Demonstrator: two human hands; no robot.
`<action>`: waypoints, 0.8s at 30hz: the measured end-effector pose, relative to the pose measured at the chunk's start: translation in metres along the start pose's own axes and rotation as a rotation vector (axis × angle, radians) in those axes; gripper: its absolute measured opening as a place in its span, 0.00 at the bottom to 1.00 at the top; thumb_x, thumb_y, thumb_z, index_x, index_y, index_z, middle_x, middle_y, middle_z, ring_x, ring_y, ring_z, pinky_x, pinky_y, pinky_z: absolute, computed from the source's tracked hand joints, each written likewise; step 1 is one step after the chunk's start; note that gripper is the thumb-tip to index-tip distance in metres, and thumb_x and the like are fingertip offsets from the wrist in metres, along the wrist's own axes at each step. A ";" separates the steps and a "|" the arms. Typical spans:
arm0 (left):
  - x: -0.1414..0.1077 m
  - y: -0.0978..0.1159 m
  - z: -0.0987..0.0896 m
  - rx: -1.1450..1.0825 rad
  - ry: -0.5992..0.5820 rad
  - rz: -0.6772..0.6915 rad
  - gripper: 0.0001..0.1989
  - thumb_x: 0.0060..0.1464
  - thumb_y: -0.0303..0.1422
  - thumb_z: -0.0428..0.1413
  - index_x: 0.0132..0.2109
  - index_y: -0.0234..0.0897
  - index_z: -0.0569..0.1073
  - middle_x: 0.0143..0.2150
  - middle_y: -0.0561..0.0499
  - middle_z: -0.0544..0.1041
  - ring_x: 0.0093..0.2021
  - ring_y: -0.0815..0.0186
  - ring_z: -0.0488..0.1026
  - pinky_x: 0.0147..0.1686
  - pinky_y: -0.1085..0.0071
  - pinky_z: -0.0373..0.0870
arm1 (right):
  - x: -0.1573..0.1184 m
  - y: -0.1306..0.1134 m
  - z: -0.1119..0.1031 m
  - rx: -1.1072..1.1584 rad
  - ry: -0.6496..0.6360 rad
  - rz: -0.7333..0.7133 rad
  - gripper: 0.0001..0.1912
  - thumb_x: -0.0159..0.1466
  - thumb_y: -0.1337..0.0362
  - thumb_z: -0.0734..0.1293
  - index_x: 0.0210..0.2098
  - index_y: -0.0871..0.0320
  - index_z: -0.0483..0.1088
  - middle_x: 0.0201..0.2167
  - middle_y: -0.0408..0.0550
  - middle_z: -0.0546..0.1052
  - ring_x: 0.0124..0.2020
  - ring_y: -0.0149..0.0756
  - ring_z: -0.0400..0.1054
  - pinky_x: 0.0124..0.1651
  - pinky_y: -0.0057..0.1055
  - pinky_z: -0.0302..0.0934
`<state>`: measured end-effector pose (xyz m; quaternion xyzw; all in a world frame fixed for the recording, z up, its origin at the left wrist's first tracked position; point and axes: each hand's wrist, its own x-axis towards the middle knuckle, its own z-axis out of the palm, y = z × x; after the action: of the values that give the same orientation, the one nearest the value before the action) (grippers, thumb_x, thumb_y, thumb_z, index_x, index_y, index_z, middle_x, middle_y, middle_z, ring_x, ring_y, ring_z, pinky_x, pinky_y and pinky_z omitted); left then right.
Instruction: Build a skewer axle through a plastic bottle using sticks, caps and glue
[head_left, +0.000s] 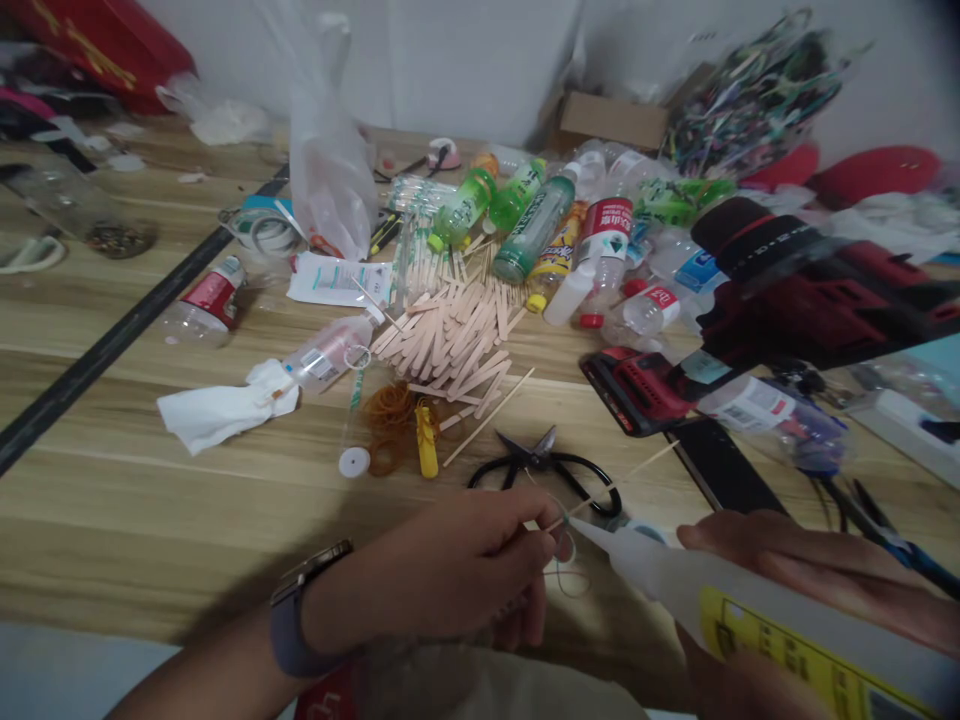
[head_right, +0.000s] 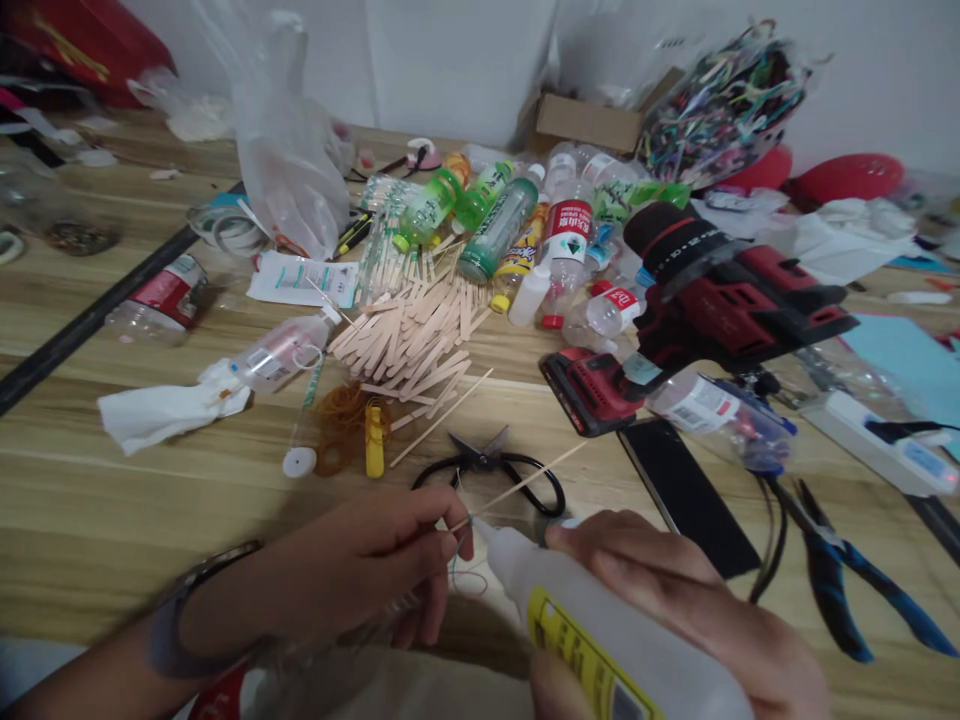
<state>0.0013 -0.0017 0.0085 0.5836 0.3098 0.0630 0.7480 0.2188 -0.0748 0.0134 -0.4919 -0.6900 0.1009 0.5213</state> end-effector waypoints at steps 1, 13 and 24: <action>0.000 0.000 0.000 -0.004 -0.001 0.000 0.07 0.65 0.33 0.43 0.37 0.41 0.61 0.23 0.58 0.70 0.18 0.73 0.63 0.18 0.80 0.61 | -0.001 0.001 -0.002 -0.004 -0.028 -0.004 0.32 0.53 0.67 0.77 0.56 0.43 0.73 0.39 0.45 0.82 0.34 0.50 0.78 0.32 0.47 0.76; 0.000 0.002 0.001 -0.005 0.001 -0.018 0.08 0.64 0.33 0.44 0.35 0.41 0.62 0.22 0.58 0.70 0.20 0.72 0.65 0.19 0.80 0.62 | 0.003 -0.002 -0.007 -0.091 -0.085 -0.094 0.25 0.55 0.64 0.76 0.53 0.51 0.75 0.36 0.48 0.81 0.33 0.47 0.78 0.30 0.40 0.77; 0.001 -0.001 0.001 0.000 -0.020 -0.025 0.07 0.64 0.31 0.44 0.36 0.40 0.63 0.24 0.58 0.71 0.22 0.72 0.66 0.22 0.79 0.63 | -0.007 0.000 -0.015 -0.034 -0.150 0.000 0.25 0.58 0.71 0.73 0.54 0.52 0.74 0.42 0.48 0.81 0.39 0.49 0.79 0.39 0.41 0.78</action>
<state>0.0024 -0.0029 0.0078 0.5802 0.3098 0.0479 0.7517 0.2310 -0.0854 0.0157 -0.4918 -0.7289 0.1257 0.4594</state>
